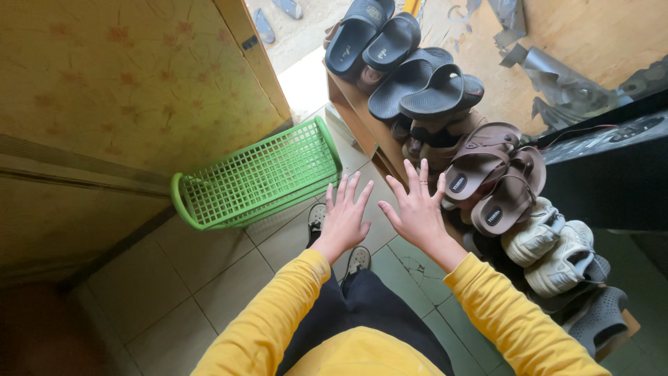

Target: The person picks up pairs of shoes from a wooden shelf and places them onto a green plastic shoe rack. The person handles multiple pairs of shoes, including sandals, sneakers, and slip-ons, moving them one at a time from the shelf to the rack.

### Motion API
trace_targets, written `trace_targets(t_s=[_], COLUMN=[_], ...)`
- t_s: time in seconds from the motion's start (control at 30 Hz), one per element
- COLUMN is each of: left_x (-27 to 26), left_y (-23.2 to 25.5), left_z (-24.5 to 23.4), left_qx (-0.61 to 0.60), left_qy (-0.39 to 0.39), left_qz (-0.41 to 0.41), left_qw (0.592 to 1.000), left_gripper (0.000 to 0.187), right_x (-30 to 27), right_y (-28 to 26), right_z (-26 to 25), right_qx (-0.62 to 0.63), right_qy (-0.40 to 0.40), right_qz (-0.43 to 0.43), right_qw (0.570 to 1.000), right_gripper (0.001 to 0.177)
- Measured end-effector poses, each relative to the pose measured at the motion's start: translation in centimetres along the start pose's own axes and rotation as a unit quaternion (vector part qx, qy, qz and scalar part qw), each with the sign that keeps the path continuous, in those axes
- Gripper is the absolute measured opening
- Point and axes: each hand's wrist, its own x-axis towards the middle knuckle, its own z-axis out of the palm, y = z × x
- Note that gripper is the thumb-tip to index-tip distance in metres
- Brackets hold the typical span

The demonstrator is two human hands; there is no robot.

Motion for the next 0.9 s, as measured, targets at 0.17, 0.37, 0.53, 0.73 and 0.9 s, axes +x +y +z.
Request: trace_targets(t_s=[0.17,0.37,0.53,0.73,0.9], left_x=[-1.7,-1.5,0.2,2.2,4.4], left_y=[-0.3,-3.1,-6.5,-11.4,-15.6], left_z=[0.1,0.1,1.5,5.8,9.3], left_qx=[0.021,0.042,0.066,0.084,0.096], left_qy=[-0.004,-0.014,-0.024,-0.055,-0.053], left_qz=[-0.038,-0.083,-0.103,-0.107,-0.102], left_qw=[0.999,0.996,0.992,0.989,0.989], left_gripper=[0.097,0.095,0.096,0.098,0.096], right_x=[-1.4,-0.4,2.5,6.8,9.7], right_y=[-0.4,-1.6,-1.6,-0.5,0.3], right_z=[1.0,4.6,10.1,19.6,27.0], right_qx=[0.002,0.003,-0.026,-0.035,-0.029], right_qy=[-0.019,-0.044,-0.089,-0.116,-0.112], right_qz=[-0.018,-0.038,-0.043,0.001,0.015], right_qw=[1.000,0.998,0.995,0.993,0.993], right_gripper=[0.059,0.063,0.071,0.090,0.097])
